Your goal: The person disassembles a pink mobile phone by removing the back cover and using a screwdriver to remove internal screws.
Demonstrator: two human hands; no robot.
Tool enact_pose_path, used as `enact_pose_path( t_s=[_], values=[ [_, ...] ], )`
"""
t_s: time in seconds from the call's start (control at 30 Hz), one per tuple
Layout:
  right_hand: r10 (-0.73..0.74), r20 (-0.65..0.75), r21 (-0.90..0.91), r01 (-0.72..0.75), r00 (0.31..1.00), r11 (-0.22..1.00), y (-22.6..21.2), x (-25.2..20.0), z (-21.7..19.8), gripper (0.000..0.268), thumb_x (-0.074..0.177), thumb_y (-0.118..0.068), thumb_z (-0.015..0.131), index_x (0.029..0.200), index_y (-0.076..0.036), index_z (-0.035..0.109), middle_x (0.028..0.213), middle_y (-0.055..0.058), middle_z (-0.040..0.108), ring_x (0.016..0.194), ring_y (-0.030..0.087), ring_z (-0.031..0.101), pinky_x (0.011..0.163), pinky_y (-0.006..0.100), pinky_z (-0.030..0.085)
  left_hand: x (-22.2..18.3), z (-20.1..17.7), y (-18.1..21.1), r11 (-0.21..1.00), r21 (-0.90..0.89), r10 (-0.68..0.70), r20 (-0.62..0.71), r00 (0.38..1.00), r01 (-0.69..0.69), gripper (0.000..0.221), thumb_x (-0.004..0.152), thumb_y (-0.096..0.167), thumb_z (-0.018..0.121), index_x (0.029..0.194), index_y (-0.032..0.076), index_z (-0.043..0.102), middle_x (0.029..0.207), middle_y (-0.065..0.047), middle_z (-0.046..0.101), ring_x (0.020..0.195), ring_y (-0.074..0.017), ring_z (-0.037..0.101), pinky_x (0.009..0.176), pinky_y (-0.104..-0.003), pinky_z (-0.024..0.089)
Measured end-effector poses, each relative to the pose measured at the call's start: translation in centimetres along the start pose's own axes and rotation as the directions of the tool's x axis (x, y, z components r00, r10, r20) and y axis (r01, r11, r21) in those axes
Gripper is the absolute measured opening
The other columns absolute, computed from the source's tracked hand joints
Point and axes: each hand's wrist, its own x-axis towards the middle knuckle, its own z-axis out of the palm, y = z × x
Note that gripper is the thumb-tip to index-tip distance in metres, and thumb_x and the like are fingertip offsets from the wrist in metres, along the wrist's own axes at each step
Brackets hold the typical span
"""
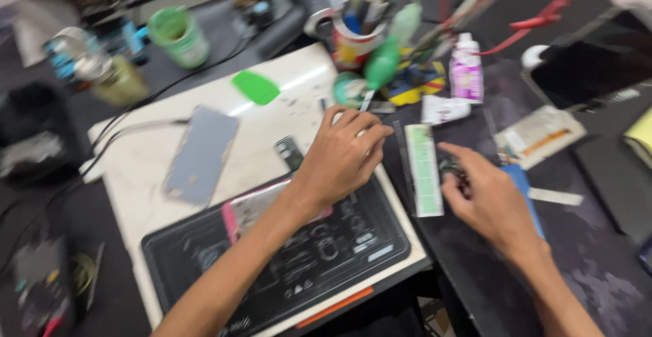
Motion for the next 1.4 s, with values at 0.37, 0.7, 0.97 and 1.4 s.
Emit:
enact_pose_path(
  t_s=[0.37, 0.7, 0.97, 1.4],
  values=[
    [-0.186, -0.147, 0.004, 0.188, 0.972, 0.982, -3.3, -1.2, 1.9, 0.028, 0.092, -0.002, 0.071, 0.120, -0.001, 0.071, 0.114, 0.017, 0.066, 0.092, 0.026, 0.069, 0.076, 0.034, 0.053, -12.1, -8.2, -2.2, 0.967, 0.041, -0.249, -0.069, 0.966, 0.252, 0.019, 0.092, 0.010, 0.068, 0.109, 0.005, 0.074, 0.110, -0.010, 0.069, 0.109, -0.0297, 0.064, 0.102, -0.043, 0.046],
    [-0.317, -0.132, 0.694, 0.316, 0.939, 0.647, -9.6, 1.4, 7.3, 0.029, 0.098, 0.009, 0.066, 0.124, 0.001, 0.058, 0.124, 0.017, 0.071, 0.116, 0.022, 0.072, 0.102, 0.033, 0.062, -16.4, -5.8, -1.8, 0.959, 0.242, -0.149, -0.012, 0.989, 0.148, 0.043, 0.097, 0.031, 0.071, 0.128, 0.003, 0.066, 0.124, -0.020, 0.061, 0.120, -0.0331, 0.058, 0.111, -0.054, 0.041],
    [-0.512, -0.177, 0.676, 0.481, 0.841, 0.557, -10.2, 3.5, 11.1, 0.043, 0.099, 0.012, 0.063, 0.131, -0.005, 0.040, 0.125, 0.023, 0.067, 0.115, 0.024, 0.072, 0.096, 0.032, 0.064, -16.8, -6.8, -1.1, 0.958, 0.257, -0.146, 0.067, 0.987, 0.124, 0.058, 0.091, 0.041, 0.072, 0.135, 0.004, 0.062, 0.135, -0.024, 0.056, 0.131, -0.0373, 0.050, 0.114, -0.055, 0.035],
    [-0.500, -0.151, 0.684, 0.455, 0.853, 0.570, -9.3, 4.1, 11.9, 0.041, 0.099, 0.011, 0.064, 0.129, -0.004, 0.041, 0.124, 0.020, 0.069, 0.112, 0.023, 0.073, 0.096, 0.033, 0.064, -16.8, -7.2, -1.9, 0.972, 0.157, -0.191, 0.111, 0.975, 0.172, 0.061, 0.086, 0.044, 0.077, 0.135, 0.009, 0.062, 0.137, -0.021, 0.055, 0.132, -0.0380, 0.050, 0.116, -0.053, 0.035]
  ],
)
